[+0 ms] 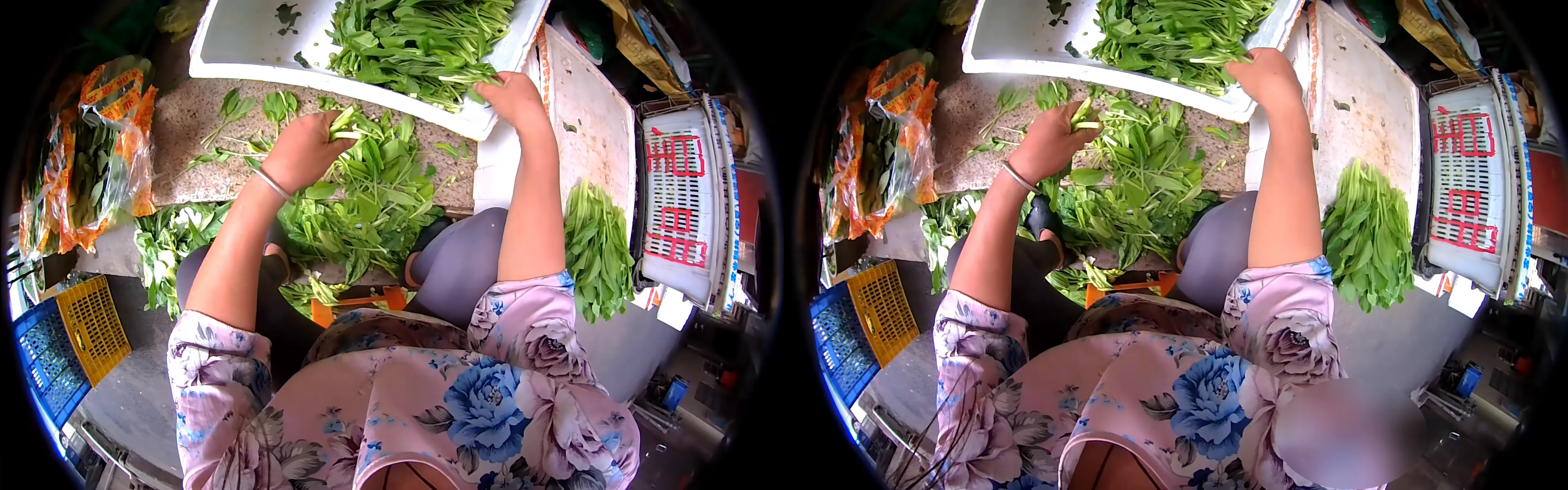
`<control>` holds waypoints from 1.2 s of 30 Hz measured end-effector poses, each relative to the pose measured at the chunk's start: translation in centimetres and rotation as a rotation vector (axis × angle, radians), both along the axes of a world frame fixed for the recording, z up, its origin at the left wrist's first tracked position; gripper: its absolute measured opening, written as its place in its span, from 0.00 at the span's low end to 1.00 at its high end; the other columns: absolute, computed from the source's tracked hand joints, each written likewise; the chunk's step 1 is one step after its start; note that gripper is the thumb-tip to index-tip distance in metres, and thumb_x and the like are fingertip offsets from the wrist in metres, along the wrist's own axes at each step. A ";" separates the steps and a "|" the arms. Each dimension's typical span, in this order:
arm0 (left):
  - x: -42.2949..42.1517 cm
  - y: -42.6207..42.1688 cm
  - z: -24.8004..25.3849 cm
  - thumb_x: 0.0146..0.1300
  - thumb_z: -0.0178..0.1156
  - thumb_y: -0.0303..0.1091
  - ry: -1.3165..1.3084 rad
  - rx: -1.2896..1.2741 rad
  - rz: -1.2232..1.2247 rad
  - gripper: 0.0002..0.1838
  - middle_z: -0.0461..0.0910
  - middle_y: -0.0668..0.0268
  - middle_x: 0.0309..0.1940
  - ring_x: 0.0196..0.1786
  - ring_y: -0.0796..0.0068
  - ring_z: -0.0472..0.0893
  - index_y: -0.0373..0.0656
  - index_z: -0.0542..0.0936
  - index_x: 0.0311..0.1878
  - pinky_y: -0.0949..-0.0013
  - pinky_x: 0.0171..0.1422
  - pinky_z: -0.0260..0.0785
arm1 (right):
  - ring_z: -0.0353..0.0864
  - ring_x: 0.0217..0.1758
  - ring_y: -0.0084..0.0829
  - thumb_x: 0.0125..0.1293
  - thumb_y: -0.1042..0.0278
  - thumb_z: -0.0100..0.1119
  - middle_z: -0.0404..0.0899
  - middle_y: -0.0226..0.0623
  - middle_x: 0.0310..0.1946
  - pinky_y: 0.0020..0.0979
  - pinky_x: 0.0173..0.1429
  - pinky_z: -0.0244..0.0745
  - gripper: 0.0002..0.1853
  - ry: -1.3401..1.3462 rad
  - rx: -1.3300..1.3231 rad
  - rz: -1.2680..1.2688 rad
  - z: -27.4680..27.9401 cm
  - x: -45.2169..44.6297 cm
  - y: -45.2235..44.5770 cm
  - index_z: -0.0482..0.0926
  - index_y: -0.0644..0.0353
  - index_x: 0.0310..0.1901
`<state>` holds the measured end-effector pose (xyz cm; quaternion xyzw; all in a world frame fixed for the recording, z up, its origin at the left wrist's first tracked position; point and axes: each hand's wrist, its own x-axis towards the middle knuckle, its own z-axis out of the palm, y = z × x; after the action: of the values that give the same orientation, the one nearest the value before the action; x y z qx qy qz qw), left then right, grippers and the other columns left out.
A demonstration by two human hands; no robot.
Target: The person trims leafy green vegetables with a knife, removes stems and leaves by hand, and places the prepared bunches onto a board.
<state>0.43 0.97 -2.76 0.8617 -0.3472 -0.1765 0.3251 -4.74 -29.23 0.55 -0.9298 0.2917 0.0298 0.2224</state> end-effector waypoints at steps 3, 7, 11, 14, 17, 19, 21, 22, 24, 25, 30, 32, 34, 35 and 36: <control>-0.1 -0.3 -0.7 0.55 0.59 0.40 -0.133 -0.018 0.026 0.17 0.76 0.49 0.23 0.30 0.49 0.77 0.36 0.75 0.40 0.55 0.37 0.70 | 0.80 0.34 0.35 0.49 0.55 0.63 0.80 0.44 0.31 0.33 0.41 0.72 0.21 -0.066 0.329 0.039 -4.5 0.6 -1.6 0.80 0.65 0.37; -0.3 -0.8 -0.3 0.55 0.59 0.40 -0.161 0.008 0.026 0.16 0.77 0.49 0.23 0.30 0.49 0.77 0.36 0.75 0.40 0.55 0.37 0.70 | 0.78 0.31 0.34 0.43 0.56 0.68 0.79 0.43 0.32 0.32 0.37 0.72 0.24 0.207 0.174 -0.044 -3.8 0.7 -0.2 0.79 0.70 0.35; -0.2 -1.1 -0.2 0.54 0.60 0.39 -0.120 0.037 0.009 0.17 0.76 0.47 0.24 0.30 0.48 0.76 0.34 0.74 0.41 0.56 0.37 0.69 | 0.72 0.26 0.25 0.41 0.59 0.70 0.77 0.38 0.26 0.28 0.28 0.68 0.25 0.038 0.284 -0.171 -2.2 -0.6 0.3 0.76 0.66 0.39; -0.2 -1.1 -0.4 0.54 0.60 0.39 -0.111 -0.001 0.006 0.18 0.75 0.45 0.24 0.30 0.47 0.75 0.33 0.73 0.41 0.56 0.36 0.67 | 0.67 0.21 0.18 0.44 0.60 0.70 0.75 0.30 0.24 0.22 0.22 0.61 0.25 -0.018 0.352 -0.218 -1.4 -1.2 -1.1 0.74 0.64 0.42; 0.0 -1.0 -0.4 0.53 0.60 0.38 -0.117 -0.019 0.023 0.17 0.75 0.46 0.23 0.30 0.46 0.75 0.33 0.74 0.40 0.56 0.35 0.67 | 0.68 0.18 0.15 0.50 0.59 0.67 0.77 0.27 0.25 0.20 0.18 0.55 0.18 -0.126 0.374 -0.302 -0.7 -1.6 -1.7 0.74 0.61 0.38; 0.0 -0.9 -0.2 0.53 0.60 0.38 -0.111 -0.011 0.032 0.17 0.75 0.46 0.23 0.30 0.46 0.75 0.34 0.74 0.40 0.56 0.35 0.67 | 0.74 0.21 0.16 0.54 0.57 0.64 0.78 0.29 0.27 0.21 0.16 0.54 0.16 -0.220 0.578 -0.334 0.9 -2.1 -1.2 0.74 0.59 0.37; -0.1 -0.9 0.0 0.53 0.60 0.39 -0.165 -0.033 0.044 0.17 0.75 0.47 0.23 0.30 0.46 0.75 0.34 0.74 0.39 0.56 0.35 0.67 | 0.77 0.24 0.17 0.57 0.55 0.61 0.79 0.28 0.29 0.20 0.16 0.52 0.15 -0.238 0.608 -0.366 0.5 -2.0 -1.3 0.75 0.58 0.38; -0.1 -1.0 0.2 0.53 0.60 0.39 -0.164 -0.034 0.046 0.17 0.75 0.47 0.23 0.30 0.46 0.75 0.34 0.74 0.39 0.56 0.35 0.67 | 0.77 0.25 0.17 0.57 0.55 0.61 0.79 0.29 0.30 0.20 0.16 0.52 0.16 -0.238 0.754 -0.370 -0.2 -1.8 -1.9 0.75 0.58 0.39; -0.1 -1.2 0.7 0.54 0.59 0.39 -0.106 0.040 0.071 0.16 0.77 0.49 0.26 0.32 0.49 0.77 0.36 0.76 0.40 0.55 0.39 0.70 | 0.77 0.25 0.16 0.57 0.54 0.61 0.79 0.29 0.32 0.19 0.17 0.52 0.16 -0.237 0.897 -0.367 -0.5 -1.6 -2.2 0.74 0.57 0.39; -0.1 -1.2 0.9 0.54 0.59 0.39 -0.108 0.038 0.077 0.16 0.77 0.49 0.26 0.32 0.49 0.77 0.36 0.76 0.40 0.55 0.39 0.70 | 0.75 0.24 0.16 0.57 0.54 0.61 0.78 0.28 0.31 0.19 0.17 0.53 0.16 -0.222 0.930 -0.331 -0.4 -1.5 -2.0 0.75 0.56 0.39; -0.1 -1.3 0.6 0.54 0.60 0.40 -0.144 -0.039 0.131 0.18 0.78 0.49 0.26 0.32 0.50 0.78 0.36 0.76 0.42 0.55 0.39 0.71 | 0.56 0.18 0.17 0.54 0.54 0.62 0.67 0.20 0.20 0.21 0.20 0.56 0.15 -0.052 0.525 -0.342 -2.1 -1.1 -0.7 0.78 0.53 0.38; -0.1 -1.5 0.5 0.54 0.60 0.40 -0.134 -0.043 0.115 0.19 0.76 0.48 0.23 0.29 0.50 0.77 0.34 0.75 0.44 0.57 0.37 0.70 | 0.57 0.18 0.17 0.54 0.54 0.62 0.66 0.20 0.18 0.21 0.20 0.56 0.14 -0.042 0.483 -0.344 -1.8 -1.2 -0.3 0.78 0.54 0.37; -0.1 -1.4 0.4 0.54 0.61 0.39 -0.126 -0.046 0.099 0.21 0.74 0.48 0.19 0.25 0.51 0.76 0.32 0.74 0.45 0.58 0.35 0.68 | 0.62 0.19 0.17 0.53 0.57 0.63 0.70 0.22 0.18 0.23 0.21 0.58 0.12 -0.056 0.410 -0.341 -1.9 -1.2 -0.3 0.79 0.55 0.34; -0.1 -1.4 0.3 0.54 0.61 0.39 -0.131 -0.054 0.106 0.20 0.74 0.48 0.19 0.25 0.51 0.76 0.33 0.75 0.45 0.58 0.35 0.68 | 0.62 0.19 0.17 0.53 0.57 0.63 0.70 0.22 0.18 0.23 0.21 0.58 0.12 -0.055 0.410 -0.341 -2.0 -1.1 -0.5 0.79 0.55 0.34; -0.1 -1.4 0.2 0.54 0.61 0.39 -0.136 -0.062 0.111 0.20 0.74 0.48 0.19 0.25 0.52 0.76 0.33 0.75 0.44 0.58 0.34 0.69 | 0.66 0.21 0.19 0.52 0.57 0.64 0.73 0.24 0.20 0.24 0.23 0.62 0.13 -0.079 0.337 -0.304 -2.3 -1.1 -0.9 0.79 0.56 0.33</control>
<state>0.34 -0.46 -2.53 0.8792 -0.3253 -0.0885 0.3367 -5.87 -30.08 -1.79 -0.8253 0.4102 0.0078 0.3879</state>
